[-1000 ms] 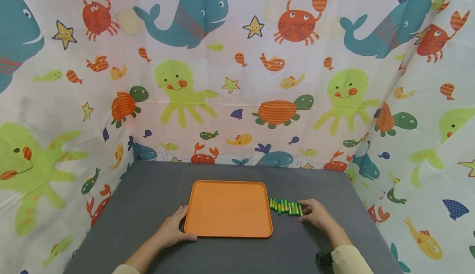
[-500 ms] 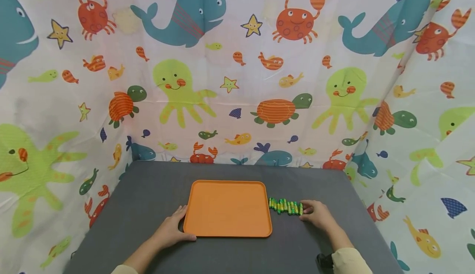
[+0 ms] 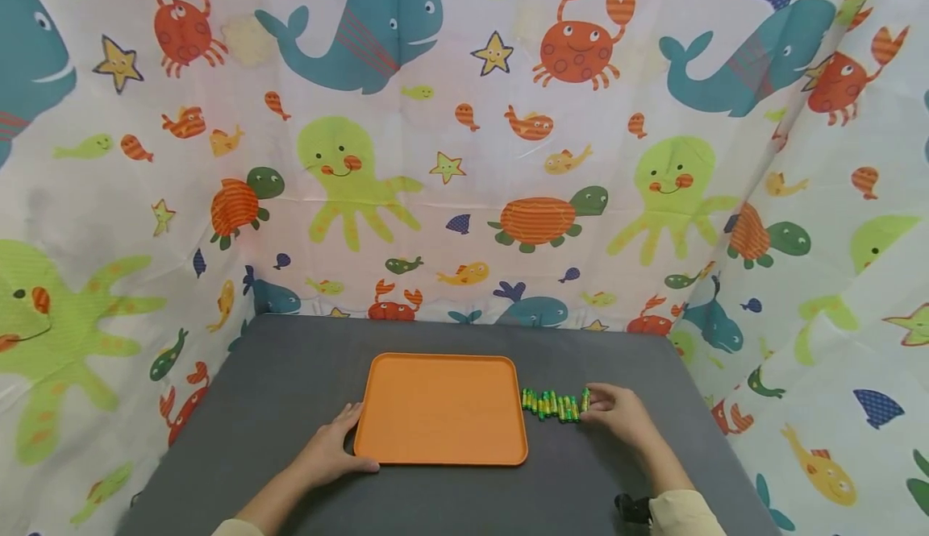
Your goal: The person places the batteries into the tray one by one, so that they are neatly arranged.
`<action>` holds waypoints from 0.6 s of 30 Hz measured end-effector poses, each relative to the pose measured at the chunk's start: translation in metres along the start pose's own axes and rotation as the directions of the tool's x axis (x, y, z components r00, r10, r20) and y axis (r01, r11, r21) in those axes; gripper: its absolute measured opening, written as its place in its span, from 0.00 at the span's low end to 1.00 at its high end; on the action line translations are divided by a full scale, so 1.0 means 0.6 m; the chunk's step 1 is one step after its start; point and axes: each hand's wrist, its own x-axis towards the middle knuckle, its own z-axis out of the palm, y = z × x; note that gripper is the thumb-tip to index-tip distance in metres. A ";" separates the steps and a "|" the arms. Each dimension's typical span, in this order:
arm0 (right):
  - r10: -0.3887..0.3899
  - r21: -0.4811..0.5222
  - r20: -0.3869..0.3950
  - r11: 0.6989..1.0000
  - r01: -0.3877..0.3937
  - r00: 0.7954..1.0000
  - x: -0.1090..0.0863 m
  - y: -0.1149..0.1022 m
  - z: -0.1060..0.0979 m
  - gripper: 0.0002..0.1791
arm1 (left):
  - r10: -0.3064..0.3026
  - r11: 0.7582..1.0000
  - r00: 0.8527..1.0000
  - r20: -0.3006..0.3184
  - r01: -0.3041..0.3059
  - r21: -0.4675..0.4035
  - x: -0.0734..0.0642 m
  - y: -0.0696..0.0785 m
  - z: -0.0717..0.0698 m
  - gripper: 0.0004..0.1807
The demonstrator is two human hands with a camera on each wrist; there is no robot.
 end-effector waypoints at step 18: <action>-0.066 0.036 0.026 0.997 0.065 0.997 -0.003 -0.131 -0.008 0.35 | -0.005 1.000 1.000 -0.011 0.005 0.001 -0.002 -0.002 0.000 0.67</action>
